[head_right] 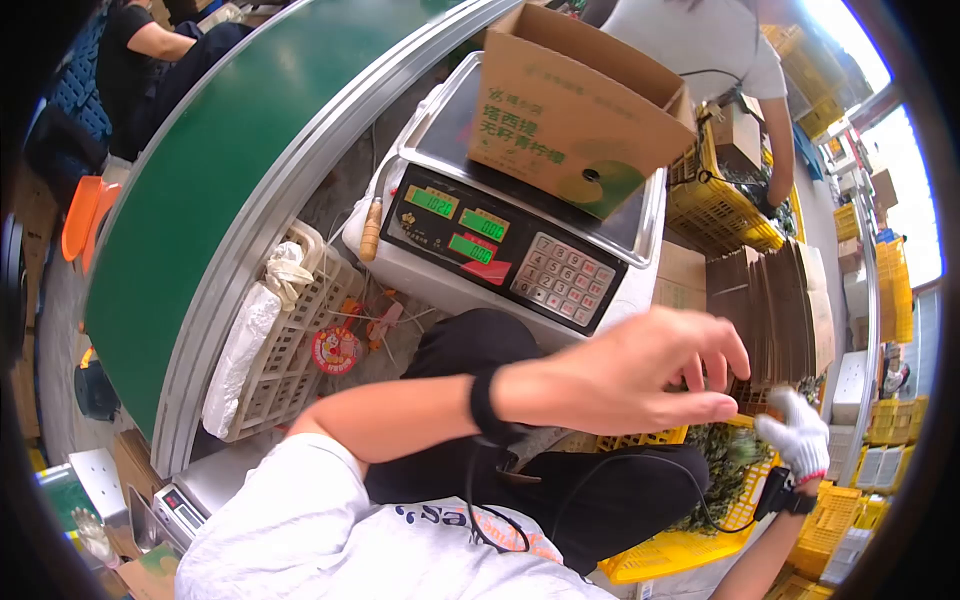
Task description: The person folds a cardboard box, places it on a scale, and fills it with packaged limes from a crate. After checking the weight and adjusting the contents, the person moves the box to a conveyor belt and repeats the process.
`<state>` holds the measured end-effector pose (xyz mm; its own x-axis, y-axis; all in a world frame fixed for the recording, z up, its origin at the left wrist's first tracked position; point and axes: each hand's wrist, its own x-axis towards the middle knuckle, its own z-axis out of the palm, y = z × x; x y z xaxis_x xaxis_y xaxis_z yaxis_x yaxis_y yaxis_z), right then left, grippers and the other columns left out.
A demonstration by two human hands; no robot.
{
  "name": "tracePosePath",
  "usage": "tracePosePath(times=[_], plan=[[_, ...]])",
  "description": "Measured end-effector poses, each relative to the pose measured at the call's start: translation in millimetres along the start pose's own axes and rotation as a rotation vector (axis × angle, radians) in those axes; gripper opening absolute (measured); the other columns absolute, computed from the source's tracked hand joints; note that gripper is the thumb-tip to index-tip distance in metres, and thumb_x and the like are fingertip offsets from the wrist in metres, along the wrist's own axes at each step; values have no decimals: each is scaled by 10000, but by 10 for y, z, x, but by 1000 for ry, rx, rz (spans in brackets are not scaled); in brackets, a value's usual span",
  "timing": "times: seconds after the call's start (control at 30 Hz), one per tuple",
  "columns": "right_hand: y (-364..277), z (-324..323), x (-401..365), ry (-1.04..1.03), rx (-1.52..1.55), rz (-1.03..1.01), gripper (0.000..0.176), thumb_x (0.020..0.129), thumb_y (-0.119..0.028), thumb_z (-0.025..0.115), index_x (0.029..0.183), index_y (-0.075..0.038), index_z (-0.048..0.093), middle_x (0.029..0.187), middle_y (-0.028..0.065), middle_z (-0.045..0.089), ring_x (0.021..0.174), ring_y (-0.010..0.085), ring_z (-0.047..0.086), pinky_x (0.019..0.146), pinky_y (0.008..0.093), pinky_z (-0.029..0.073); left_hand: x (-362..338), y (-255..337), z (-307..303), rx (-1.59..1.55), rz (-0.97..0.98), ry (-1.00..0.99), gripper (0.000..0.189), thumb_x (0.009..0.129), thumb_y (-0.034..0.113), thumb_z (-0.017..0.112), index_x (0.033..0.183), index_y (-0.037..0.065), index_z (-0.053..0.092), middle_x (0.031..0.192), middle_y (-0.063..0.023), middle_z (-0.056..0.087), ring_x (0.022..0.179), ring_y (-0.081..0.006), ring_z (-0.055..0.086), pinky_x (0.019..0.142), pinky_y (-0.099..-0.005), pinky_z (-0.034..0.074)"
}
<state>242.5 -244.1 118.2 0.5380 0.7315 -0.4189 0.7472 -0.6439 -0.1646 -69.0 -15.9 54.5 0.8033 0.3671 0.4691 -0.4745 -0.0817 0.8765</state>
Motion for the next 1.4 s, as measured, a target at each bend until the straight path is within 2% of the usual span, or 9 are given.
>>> tracePosePath(times=[0.13, 0.23, 0.3, 0.43, 0.5, 0.93, 1.2, 1.33, 1.4], plan=[[-1193, 20, 313, 124, 502, -335, 686, 912, -265, 638, 1526, -58, 415, 1479, 149, 519, 1337, 275, 515, 1111, 393, 417, -117, 417, -754, 561, 327, 277, 202, 850, 118, 804, 1024, 51, 729, 908, -48, 716, 763, -123, 698, 683, -269, 559], [-1939, 159, 845, 540, 335, -702, 728, 873, -264, 687, 1507, -18, 425, 1504, 209, 494, 1421, 319, 447, 1183, 413, 342, -149, 453, -1516, 833, 248, 618, 593, 837, 254, 843, 1335, 78, 571, 1304, -73, 637, 1156, -176, 629, 873, -327, 541], [-2345, 285, 1240, 841, 263, -884, 740, 831, -221, 753, 1475, -7, 460, 1477, 225, 509, 1400, 337, 469, 1175, 407, 360, -109, 209, -1888, 934, 267, 667, 877, 802, 352, 877, 1483, 25, 431, 1450, -145, 512, 1309, -262, 535, 1047, -413, 468], [-2824, 603, 1702, 878, 812, -1003, 615, 802, -128, 804, 1367, -32, 582, 1381, 200, 600, 1287, 346, 580, 1110, 393, 441, 83, -207, -2052, 476, 252, 564, 887, 811, 239, 884, 1520, 19, 398, 1540, -167, 445, 1378, -239, 488, 1162, -390, 389], [-2895, 632, 1639, 990, 502, -981, 360, 825, -206, 788, 1162, -94, 730, 1177, 143, 717, 1181, 325, 655, 1004, 385, 519, 110, -311, -2135, 510, 259, 607, 819, 818, 197, 873, 1488, 10, 440, 1457, -142, 536, 1342, -220, 518, 1162, -388, 391], [-2843, 595, 1766, 766, 451, -983, 250, 819, -282, 775, 1011, -121, 759, 1007, 88, 713, 1025, 316, 658, 892, 401, 523, 186, -282, -2473, 868, 183, 366, 310, 789, 298, 867, 982, 74, 773, 1068, -38, 722, 1130, -227, 559, 998, -382, 467], [-2780, 411, 1790, 662, 365, -946, 250, 861, -280, 734, 1010, -79, 730, 942, 141, 678, 1017, 350, 621, 919, 419, 499, 290, -67, -2513, 939, 34, 247, 318, 847, 330, 824, 955, 36, 771, 1043, -58, 687, 1112, -214, 540, 962, -365, 472], [-2727, 592, 1841, 384, 1274, -1038, 687, 1106, -536, 264, 1148, 21, 663, 1138, 122, 683, 1107, 232, 611, 1024, 382, 453, 238, -210, -2813, 140, -80, 399, 414, 1006, 429, 633, 1173, 57, 706, 1143, -50, 645, 1169, -179, 550, 1006, -411, 456], [-2748, 608, 1863, 412, 1532, -773, 538, 1083, -489, 407, 1287, -29, 599, 1207, 120, 662, 1173, 226, 596, 1064, 364, 425, 253, -118, -2714, -57, -132, 480, 460, 1000, 454, 632, 1256, 74, 669, 1174, -50, 642, 1178, -181, 565, 1015, -433, 455]])
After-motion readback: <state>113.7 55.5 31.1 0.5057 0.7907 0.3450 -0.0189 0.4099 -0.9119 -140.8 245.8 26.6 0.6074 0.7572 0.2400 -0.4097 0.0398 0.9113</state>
